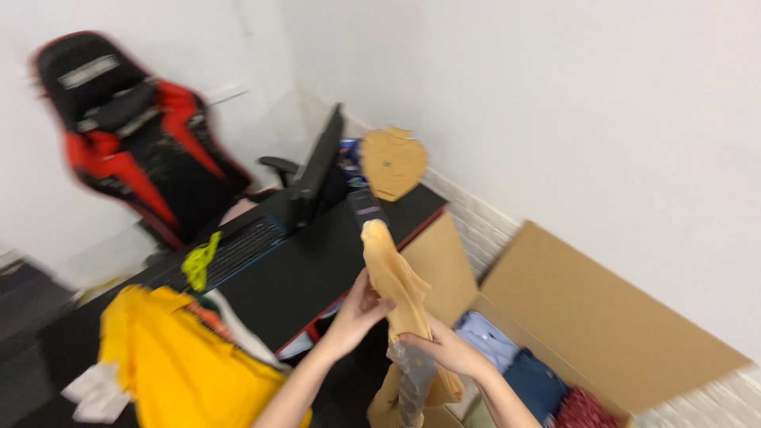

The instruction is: Unboxing folded garments from a cardboard box, unfolding them for inspection, and placing them on a desk.

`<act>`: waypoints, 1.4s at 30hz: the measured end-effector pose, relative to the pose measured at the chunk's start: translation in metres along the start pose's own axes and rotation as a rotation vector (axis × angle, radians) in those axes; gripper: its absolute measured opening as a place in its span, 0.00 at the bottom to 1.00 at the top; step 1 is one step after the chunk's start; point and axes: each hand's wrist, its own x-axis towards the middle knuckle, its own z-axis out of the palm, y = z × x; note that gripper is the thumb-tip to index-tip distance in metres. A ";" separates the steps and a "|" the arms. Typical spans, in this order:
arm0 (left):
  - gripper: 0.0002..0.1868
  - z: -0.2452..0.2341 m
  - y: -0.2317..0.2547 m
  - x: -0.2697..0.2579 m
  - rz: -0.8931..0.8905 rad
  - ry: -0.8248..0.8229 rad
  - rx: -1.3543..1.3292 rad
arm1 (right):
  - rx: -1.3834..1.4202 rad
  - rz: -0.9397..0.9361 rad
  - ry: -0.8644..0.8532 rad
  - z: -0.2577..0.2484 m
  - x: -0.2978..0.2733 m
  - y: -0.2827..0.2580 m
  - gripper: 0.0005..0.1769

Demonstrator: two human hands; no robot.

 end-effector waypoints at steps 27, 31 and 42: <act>0.32 -0.349 0.095 -0.177 -0.279 1.059 0.575 | 0.102 0.164 -0.172 0.186 0.119 0.052 0.26; 0.47 -0.348 0.053 -0.189 -0.428 1.030 0.776 | 0.201 0.403 0.023 0.168 0.085 0.143 0.19; 0.11 -0.176 -0.095 -0.185 -0.376 0.509 0.662 | -0.131 0.389 0.047 0.150 0.002 0.278 0.20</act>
